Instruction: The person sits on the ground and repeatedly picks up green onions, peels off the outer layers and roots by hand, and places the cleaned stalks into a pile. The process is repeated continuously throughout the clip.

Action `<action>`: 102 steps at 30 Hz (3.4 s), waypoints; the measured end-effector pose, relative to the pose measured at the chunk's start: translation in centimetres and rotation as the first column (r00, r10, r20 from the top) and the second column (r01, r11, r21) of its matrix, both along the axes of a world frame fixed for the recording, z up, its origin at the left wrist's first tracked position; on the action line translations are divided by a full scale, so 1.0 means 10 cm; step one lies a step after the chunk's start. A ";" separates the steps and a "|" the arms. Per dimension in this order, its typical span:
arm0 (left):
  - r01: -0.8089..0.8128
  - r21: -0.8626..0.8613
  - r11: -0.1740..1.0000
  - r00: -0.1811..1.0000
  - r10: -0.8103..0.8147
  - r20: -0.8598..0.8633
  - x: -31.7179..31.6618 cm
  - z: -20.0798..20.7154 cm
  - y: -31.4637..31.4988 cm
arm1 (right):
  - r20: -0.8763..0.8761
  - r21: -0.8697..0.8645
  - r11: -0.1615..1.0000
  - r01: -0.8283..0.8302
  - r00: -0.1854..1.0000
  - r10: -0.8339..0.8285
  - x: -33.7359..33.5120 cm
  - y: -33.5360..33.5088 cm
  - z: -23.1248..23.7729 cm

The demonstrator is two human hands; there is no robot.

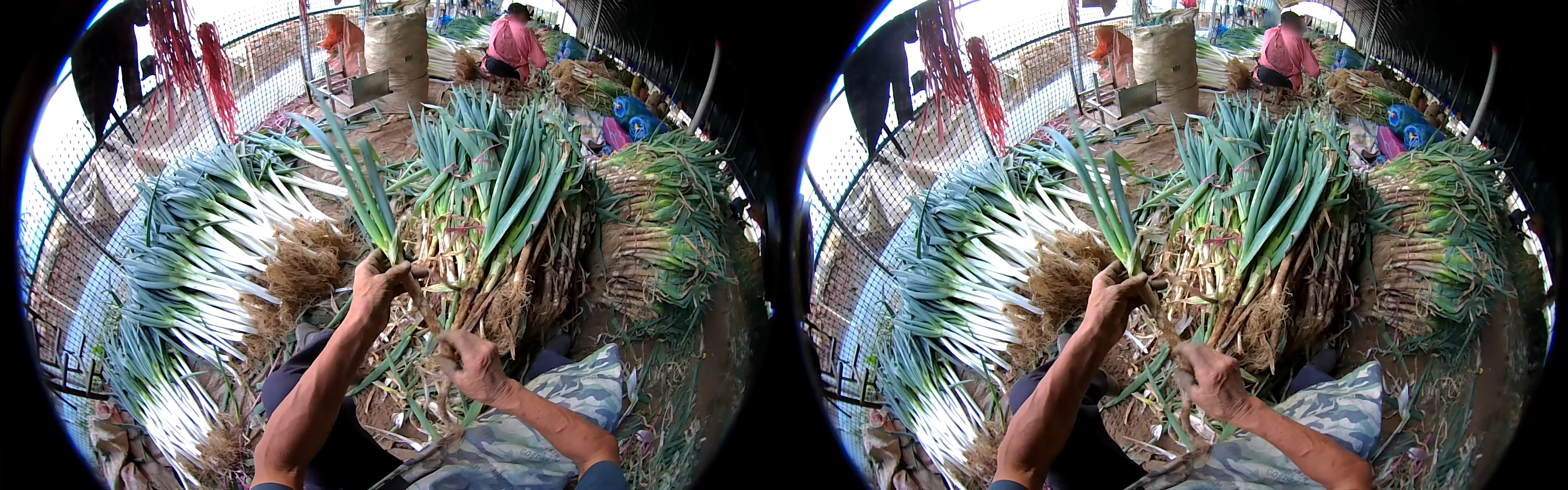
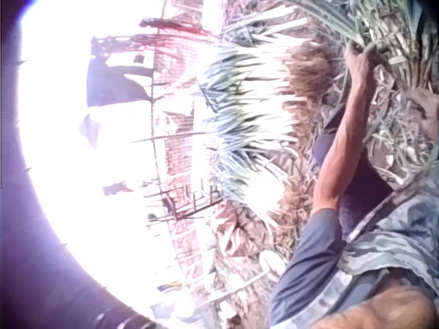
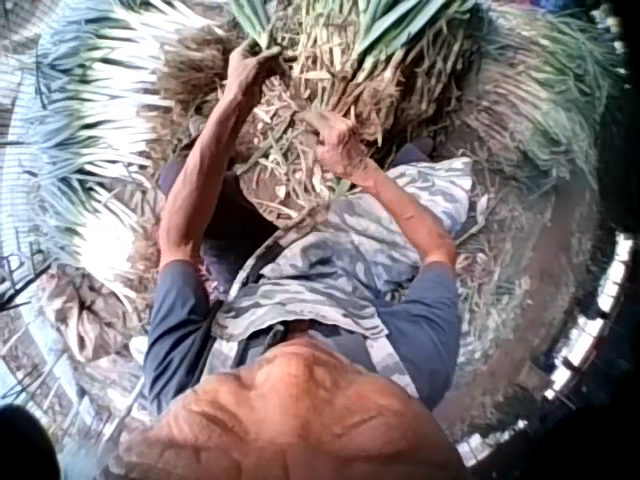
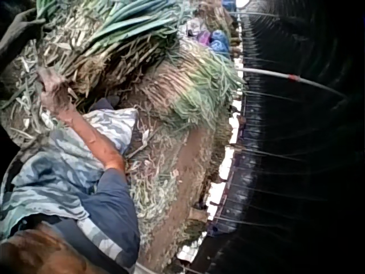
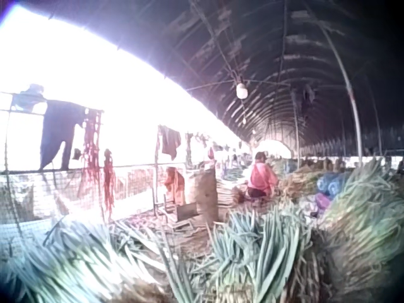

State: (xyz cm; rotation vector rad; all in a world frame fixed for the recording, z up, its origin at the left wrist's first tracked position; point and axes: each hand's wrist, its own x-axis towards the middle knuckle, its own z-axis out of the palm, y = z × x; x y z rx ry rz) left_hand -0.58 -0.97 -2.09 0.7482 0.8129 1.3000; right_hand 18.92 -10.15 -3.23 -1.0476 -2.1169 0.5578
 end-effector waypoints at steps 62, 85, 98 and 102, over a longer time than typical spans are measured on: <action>-0.029 -0.089 0.996 0.952 0.000 -0.305 0.47 0.05 -0.22 | 0.322 0.506 0.863 -0.019 0.932 -0.168 0.12 0.41 0.25; -0.288 0.081 0.954 0.915 0.299 -0.270 -0.32 0.32 0.10 | 0.099 -0.622 0.761 -0.186 0.945 0.312 0.50 0.17 0.05; -0.308 0.140 0.941 0.873 0.338 -0.351 -0.16 0.20 0.13 | -0.020 -0.321 0.944 -0.071 0.997 0.069 -0.11 0.05 0.06; -0.225 0.043 0.973 0.943 0.229 -0.243 0.29 0.12 -0.10 | -0.107 -0.186 0.982 -0.044 0.994 0.024 -0.13 0.17 0.06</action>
